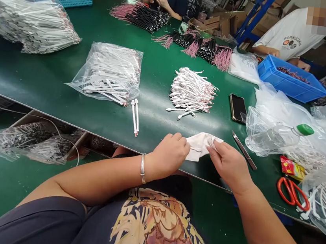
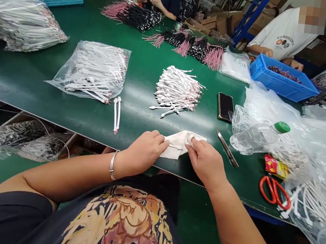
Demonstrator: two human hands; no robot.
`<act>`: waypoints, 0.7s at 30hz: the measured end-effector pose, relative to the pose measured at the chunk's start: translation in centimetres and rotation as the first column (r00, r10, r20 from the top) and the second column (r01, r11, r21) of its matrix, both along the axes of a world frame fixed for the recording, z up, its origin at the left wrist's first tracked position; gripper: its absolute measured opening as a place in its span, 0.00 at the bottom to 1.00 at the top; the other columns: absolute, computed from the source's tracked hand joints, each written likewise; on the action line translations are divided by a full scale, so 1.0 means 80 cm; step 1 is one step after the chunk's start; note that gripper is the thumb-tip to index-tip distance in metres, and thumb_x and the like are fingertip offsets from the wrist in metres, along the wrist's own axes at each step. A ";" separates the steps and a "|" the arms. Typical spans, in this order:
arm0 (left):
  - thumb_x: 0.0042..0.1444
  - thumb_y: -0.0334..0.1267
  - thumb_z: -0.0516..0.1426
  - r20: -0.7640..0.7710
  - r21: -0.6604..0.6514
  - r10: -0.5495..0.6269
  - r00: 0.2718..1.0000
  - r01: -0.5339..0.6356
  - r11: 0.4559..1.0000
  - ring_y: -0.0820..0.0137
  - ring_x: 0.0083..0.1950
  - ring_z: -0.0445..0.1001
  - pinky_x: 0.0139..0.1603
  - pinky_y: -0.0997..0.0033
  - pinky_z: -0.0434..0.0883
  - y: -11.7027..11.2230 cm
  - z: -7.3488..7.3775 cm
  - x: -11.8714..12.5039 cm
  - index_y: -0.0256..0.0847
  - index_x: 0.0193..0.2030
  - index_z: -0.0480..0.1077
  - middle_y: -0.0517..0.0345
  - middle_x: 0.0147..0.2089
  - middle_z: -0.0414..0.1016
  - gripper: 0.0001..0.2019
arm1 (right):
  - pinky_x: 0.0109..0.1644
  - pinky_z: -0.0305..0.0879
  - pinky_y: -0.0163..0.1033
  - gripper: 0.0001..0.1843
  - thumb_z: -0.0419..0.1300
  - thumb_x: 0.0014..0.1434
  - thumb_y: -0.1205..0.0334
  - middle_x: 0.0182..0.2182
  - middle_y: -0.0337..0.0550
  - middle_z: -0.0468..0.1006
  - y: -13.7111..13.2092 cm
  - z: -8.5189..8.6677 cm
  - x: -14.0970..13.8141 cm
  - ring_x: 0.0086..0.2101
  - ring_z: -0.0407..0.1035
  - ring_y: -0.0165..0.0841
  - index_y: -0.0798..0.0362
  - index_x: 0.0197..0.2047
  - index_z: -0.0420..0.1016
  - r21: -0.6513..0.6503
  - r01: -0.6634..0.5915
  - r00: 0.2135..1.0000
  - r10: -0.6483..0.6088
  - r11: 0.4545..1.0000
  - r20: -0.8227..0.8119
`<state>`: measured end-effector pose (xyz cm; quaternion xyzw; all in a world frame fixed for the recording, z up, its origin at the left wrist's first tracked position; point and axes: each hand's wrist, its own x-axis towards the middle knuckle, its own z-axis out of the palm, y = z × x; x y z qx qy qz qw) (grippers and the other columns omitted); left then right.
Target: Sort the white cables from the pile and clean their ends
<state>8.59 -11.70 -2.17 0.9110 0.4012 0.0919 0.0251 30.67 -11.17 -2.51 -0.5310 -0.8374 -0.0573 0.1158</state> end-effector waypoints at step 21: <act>0.57 0.39 0.55 0.581 -0.626 0.514 0.631 -0.057 0.777 0.73 0.31 0.68 0.32 0.72 0.65 -0.007 0.030 -0.096 0.40 0.33 0.68 0.60 0.30 0.69 0.06 | 0.32 0.60 0.35 0.17 0.51 0.63 0.52 0.34 0.44 0.73 -0.001 -0.047 -0.003 0.33 0.68 0.34 0.54 0.45 0.73 0.066 0.141 0.985 -0.133 0.988 -0.108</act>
